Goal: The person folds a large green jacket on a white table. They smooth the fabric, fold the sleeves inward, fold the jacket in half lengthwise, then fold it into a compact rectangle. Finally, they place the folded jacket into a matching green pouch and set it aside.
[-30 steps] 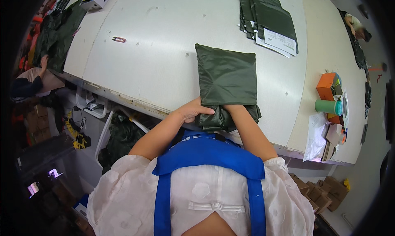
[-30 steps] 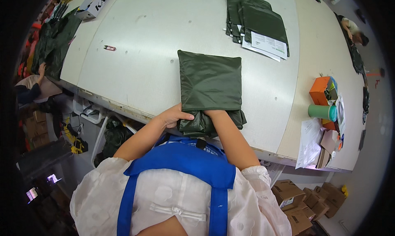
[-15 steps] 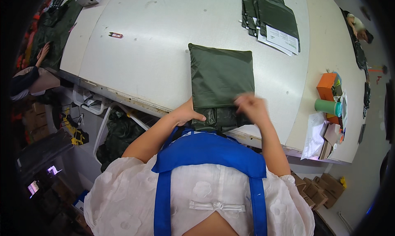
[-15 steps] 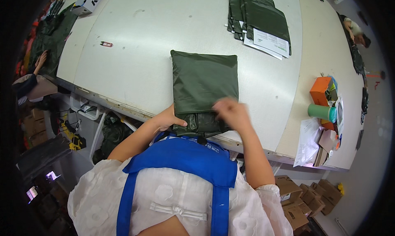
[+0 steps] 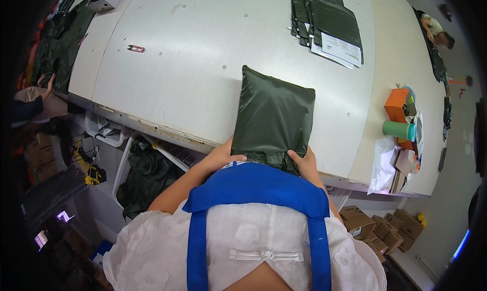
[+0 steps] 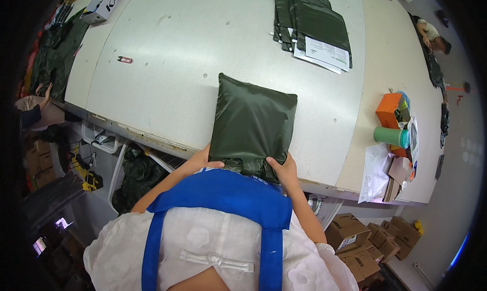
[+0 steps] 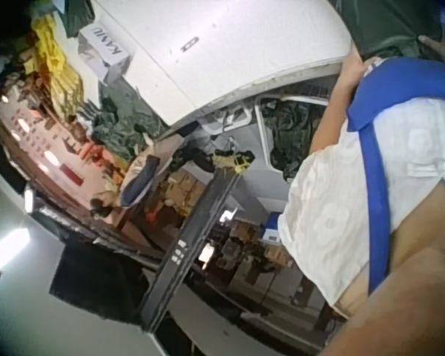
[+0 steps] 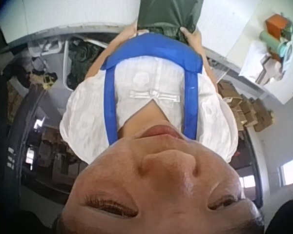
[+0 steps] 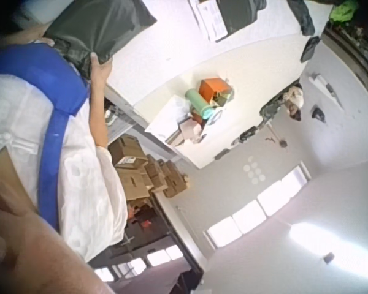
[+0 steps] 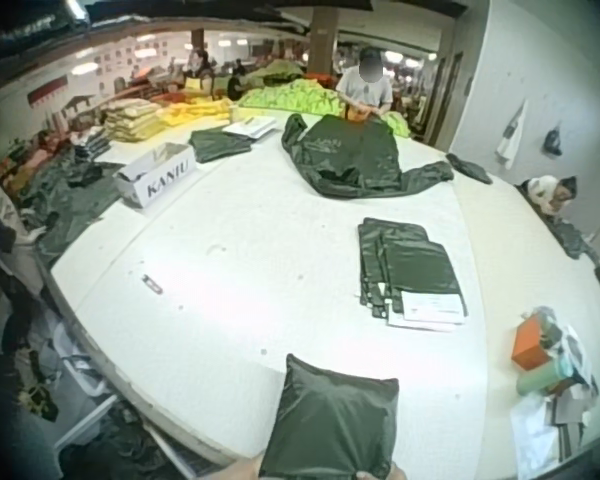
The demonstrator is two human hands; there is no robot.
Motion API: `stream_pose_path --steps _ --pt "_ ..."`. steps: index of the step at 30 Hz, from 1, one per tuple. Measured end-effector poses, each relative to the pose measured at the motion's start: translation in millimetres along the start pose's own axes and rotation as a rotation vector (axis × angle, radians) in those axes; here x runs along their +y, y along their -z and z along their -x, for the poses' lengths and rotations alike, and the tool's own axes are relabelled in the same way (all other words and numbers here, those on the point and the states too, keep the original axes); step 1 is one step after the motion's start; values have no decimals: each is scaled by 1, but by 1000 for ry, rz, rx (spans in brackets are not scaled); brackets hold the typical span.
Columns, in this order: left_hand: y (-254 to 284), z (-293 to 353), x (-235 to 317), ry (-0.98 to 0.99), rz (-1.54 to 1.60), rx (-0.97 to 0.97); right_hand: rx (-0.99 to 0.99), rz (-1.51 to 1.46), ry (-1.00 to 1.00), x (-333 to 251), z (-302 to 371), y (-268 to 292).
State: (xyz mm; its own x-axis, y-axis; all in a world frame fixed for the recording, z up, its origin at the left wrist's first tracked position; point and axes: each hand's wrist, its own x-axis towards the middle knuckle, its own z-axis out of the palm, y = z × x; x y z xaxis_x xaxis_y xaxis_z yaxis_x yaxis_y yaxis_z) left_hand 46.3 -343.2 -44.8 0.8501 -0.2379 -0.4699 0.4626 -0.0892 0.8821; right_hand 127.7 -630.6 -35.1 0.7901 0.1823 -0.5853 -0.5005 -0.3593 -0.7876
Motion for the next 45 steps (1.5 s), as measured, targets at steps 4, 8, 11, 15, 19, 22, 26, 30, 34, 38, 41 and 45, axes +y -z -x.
stream_pose_path --steps 4,8,11,15,19,22,26,30,34,38,41,45 --pt "20 -32 18 -29 -210 -54 201 -81 67 1 -18 0" --pt "66 -70 69 167 536 10 243 -423 84 -34 -23 -14" --pt "65 -82 63 61 711 93 143 -395 -18 -41 19 -43" --pt "53 -114 31 2 360 209 -595 355 271 -67 27 -15" --pt "32 -113 42 -37 -219 409 162 531 670 -106 -69 -7" --pt "25 -104 38 31 -439 305 -109 546 396 -112 -132 -23" --pt "26 -100 32 14 -426 338 -342 516 330 -115 -139 -34" --pt "-7 -74 38 -261 -338 496 -504 93 203 -125 -111 -6" --pt "-28 -67 38 -304 -122 406 -575 108 61 -127 -104 0" --pt "-9 -102 22 -27 261 369 -544 216 12 -128 -113 -2" --pt "1 -117 22 -46 -118 406 -503 256 36 -135 -108 -9" --pt "3 -129 21 -129 -268 479 -443 287 26 -137 -103 -10"
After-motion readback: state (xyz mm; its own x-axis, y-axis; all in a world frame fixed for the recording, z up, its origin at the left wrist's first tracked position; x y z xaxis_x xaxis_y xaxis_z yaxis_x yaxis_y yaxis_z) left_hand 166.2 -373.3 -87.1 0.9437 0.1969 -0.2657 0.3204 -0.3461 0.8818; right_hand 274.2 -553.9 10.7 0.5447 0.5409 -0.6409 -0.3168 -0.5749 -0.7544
